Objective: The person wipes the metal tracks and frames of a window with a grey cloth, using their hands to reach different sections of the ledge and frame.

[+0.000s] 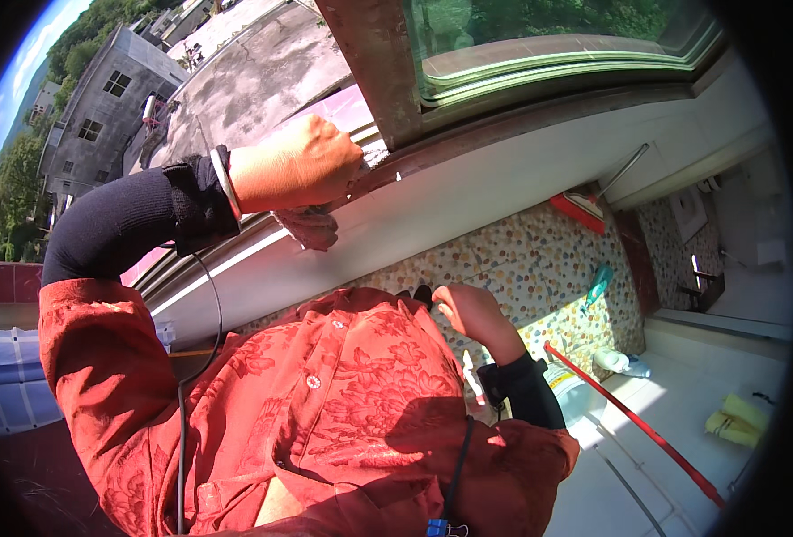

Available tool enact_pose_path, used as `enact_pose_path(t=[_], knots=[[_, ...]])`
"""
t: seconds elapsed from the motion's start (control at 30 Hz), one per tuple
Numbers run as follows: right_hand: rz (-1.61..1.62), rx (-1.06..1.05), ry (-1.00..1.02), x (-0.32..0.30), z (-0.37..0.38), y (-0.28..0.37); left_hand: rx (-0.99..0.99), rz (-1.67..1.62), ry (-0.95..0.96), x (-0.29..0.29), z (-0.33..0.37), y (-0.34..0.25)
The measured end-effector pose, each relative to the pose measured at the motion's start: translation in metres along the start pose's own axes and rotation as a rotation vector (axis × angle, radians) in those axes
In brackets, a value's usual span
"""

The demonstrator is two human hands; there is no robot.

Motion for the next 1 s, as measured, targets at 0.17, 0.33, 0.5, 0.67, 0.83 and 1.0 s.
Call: enact_pose_path(t=[0.17, 0.33, 0.5, 0.67, 0.83, 1.0], knots=[[-0.031, 0.001, 0.019, -0.002, 0.004, 0.011, 0.016, -0.080, 0.050, -0.008, -0.003, 0.004], [-0.055, 0.010, -0.002, 0.007, 0.002, 0.017, 0.028, -0.064, 0.199, 0.008, -0.017, 0.015], [-0.052, 0.038, -0.050, 0.021, -0.001, 0.016, 0.098, 0.029, 0.153, 0.020, -0.043, 0.017], [-0.063, 0.012, -0.078, 0.027, 0.006, 0.023, 0.031, 0.014, 0.216, 0.037, -0.077, 0.020], [-0.076, -0.043, -0.098, 0.035, 0.016, 0.035, -0.078, -0.099, 0.158, 0.051, -0.135, 0.020], [-0.136, -0.042, -0.021, 0.040, 0.027, 0.051, -0.243, -0.182, 0.271, 0.069, -0.196, 0.017]])
Point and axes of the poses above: each hand's wrist, its own z-axis towards the middle knuckle, its own x-axis out of the palm, y = z × x, the point moved 4 cm from there along z, towards the middle knuckle, and after that the axes turned 1 degree about x, right-handed, at the moved point
